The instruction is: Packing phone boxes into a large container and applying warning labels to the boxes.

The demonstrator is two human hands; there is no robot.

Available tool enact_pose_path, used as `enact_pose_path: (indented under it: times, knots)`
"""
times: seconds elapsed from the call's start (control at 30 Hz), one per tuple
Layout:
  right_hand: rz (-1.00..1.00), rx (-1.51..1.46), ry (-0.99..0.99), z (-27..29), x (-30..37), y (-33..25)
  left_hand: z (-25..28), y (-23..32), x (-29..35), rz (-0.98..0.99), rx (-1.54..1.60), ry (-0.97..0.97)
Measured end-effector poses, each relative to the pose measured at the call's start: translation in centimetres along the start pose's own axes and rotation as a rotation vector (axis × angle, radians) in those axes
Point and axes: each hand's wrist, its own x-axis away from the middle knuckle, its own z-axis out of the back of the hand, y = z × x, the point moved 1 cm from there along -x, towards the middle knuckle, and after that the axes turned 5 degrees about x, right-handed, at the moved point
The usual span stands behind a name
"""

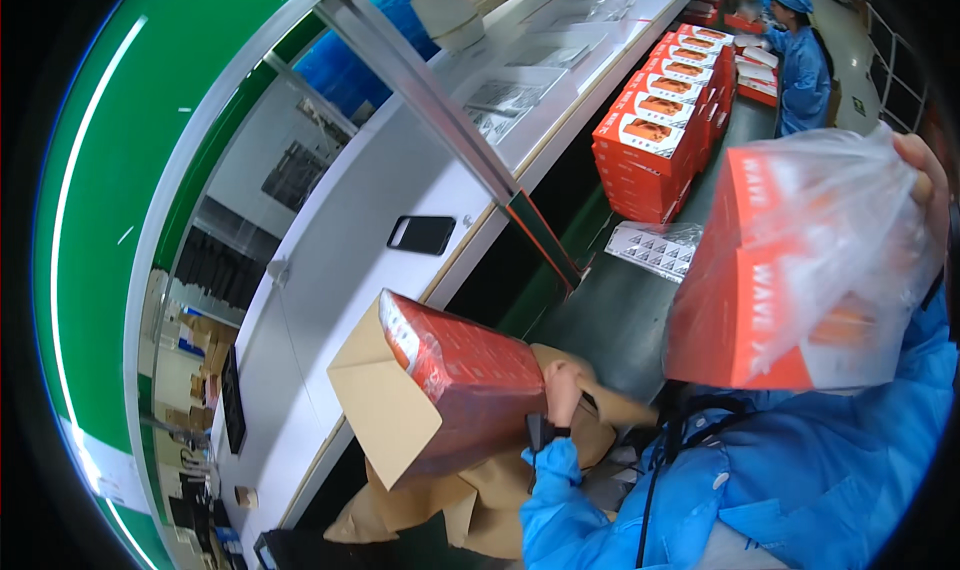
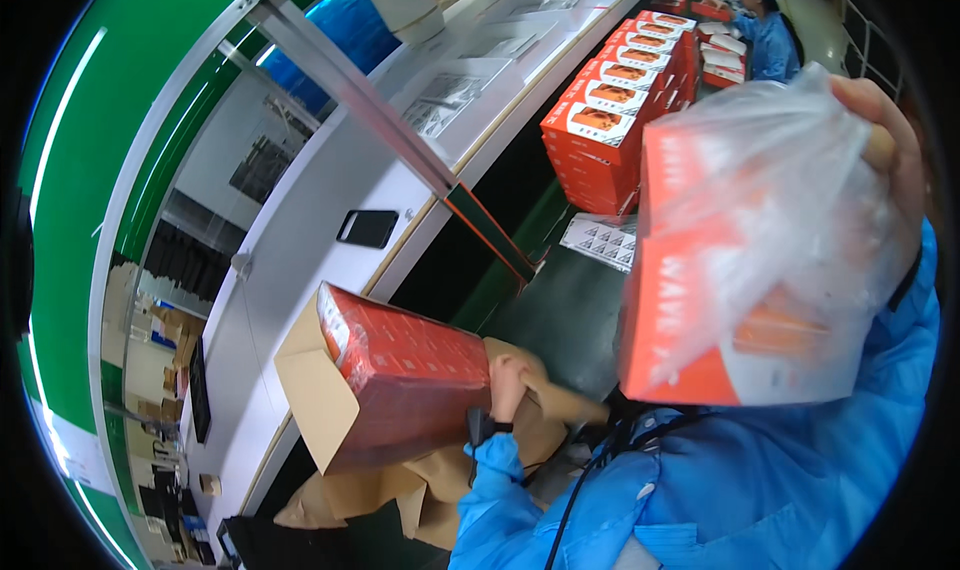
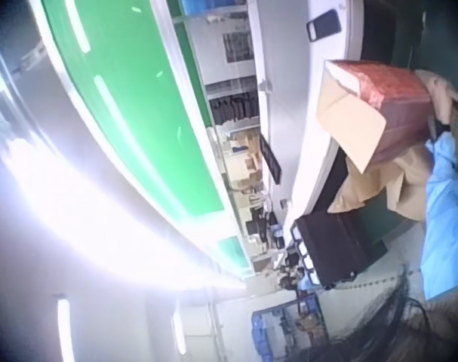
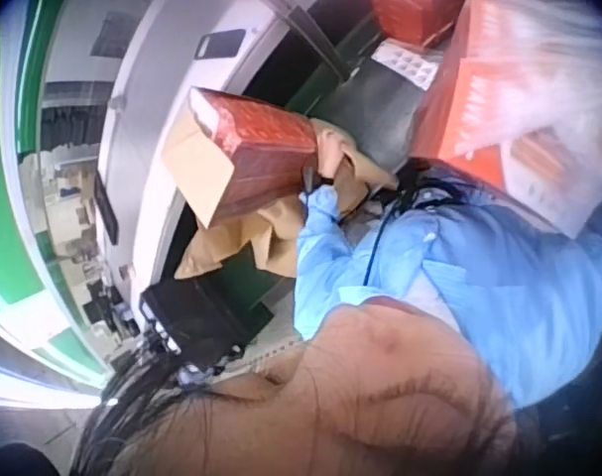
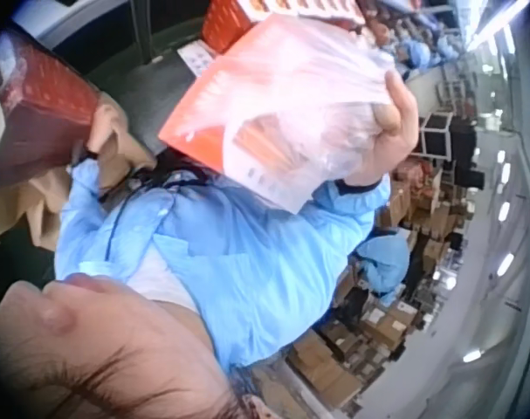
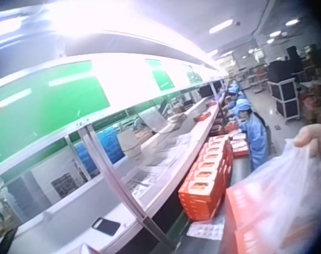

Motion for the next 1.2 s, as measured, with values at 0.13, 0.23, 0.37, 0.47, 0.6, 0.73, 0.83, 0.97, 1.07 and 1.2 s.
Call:
enact_pose_path:
  times: [0.13, 0.23, 0.37, 0.47, 0.6, 0.73, 0.83, 0.97, 1.07, 1.2]
  knots:
    - [-0.764, -0.561, -0.412, -3.3, -2.3, 4.7, 0.7, 0.5, 7.0, -0.191, -0.683, -0.388]
    - [-1.097, -0.888, -0.492, -9.1, -3.6, 1.7, -1.5, -1.2, 9.7, -0.145, -0.674, -0.345]
    - [-1.447, -1.550, -0.740, -12.8, -3.9, 5.9, 0.1, 6.7, 4.5, 0.342, -0.444, -0.823]
    - [-1.647, -1.080, -0.275, -14.5, -4.0, 5.5, -3.6, 7.8, 2.6, 0.171, -0.030, -0.217]
    - [-1.646, -1.582, -0.591, -18.7, -0.4, 7.7, -7.3, 4.6, 2.0, 0.549, 0.754, 0.056]
    - [-1.413, -1.818, -0.734, -22.8, 2.0, 6.8, -4.0, 6.8, 1.4, 0.634, 0.926, 0.171]
    - [-1.511, -1.745, -0.812, -21.5, 1.4, 6.1, -0.4, 11.0, -0.5, 0.909, 1.323, 0.145]
    - [-1.343, -1.744, -1.151, -21.0, 1.3, 8.0, 5.5, 13.9, -1.7, 0.449, 0.773, 0.800]
    - [-0.500, -1.120, -1.357, -18.7, -0.4, 8.6, 14.3, 21.3, -4.0, 0.130, 0.681, 0.978]
    - [-0.316, -0.856, -1.149, -14.6, 1.1, 12.2, 17.1, 25.6, -5.5, 0.040, 0.303, 0.839]
